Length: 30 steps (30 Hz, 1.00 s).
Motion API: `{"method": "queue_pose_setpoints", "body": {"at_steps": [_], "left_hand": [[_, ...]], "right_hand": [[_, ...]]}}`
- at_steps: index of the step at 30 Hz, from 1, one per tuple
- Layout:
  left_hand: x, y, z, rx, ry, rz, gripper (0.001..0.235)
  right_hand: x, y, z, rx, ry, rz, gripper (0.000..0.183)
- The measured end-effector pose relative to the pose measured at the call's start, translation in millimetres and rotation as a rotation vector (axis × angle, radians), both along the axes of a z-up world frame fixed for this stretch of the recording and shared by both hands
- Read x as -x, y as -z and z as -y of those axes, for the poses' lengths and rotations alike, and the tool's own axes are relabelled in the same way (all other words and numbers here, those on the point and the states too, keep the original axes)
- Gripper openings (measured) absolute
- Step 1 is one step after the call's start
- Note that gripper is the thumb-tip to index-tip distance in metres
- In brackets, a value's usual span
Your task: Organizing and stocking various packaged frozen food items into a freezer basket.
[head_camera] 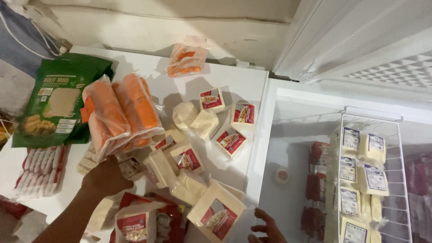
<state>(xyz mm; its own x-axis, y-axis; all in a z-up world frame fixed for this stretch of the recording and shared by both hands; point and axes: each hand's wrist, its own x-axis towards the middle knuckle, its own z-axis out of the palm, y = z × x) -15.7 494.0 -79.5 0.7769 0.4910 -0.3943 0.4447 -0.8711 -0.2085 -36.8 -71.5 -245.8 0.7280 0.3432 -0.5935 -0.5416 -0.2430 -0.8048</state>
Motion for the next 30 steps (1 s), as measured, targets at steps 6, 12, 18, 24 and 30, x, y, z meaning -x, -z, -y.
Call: {"method": "queue_pose_setpoints", "body": {"at_steps": [6, 12, 18, 24, 30], "left_hand": [[9, -71, 22, -0.002, -0.096, -0.116, 0.088], [31, -109, 8, 0.001, -0.234, -0.027, 0.1], [43, -190, 75, 0.034, -0.434, 0.086, 0.106], [58, -212, 152, 0.034, -0.453, 0.233, 0.111], [58, -207, 212, 0.28, -0.529, 0.401, 0.117]], "right_hand": [[5, -50, -41, -0.082, -0.197, 0.171, 0.074], [5, -49, -50, -0.066, -0.108, 0.24, 0.069], [-18, -88, -47, 0.214, -0.292, 0.235, 0.067], [-20, -80, -30, 0.112, -0.28, 0.366, 0.05], [-17, -97, -12, 0.023, -0.07, 0.248, 0.05]]}}
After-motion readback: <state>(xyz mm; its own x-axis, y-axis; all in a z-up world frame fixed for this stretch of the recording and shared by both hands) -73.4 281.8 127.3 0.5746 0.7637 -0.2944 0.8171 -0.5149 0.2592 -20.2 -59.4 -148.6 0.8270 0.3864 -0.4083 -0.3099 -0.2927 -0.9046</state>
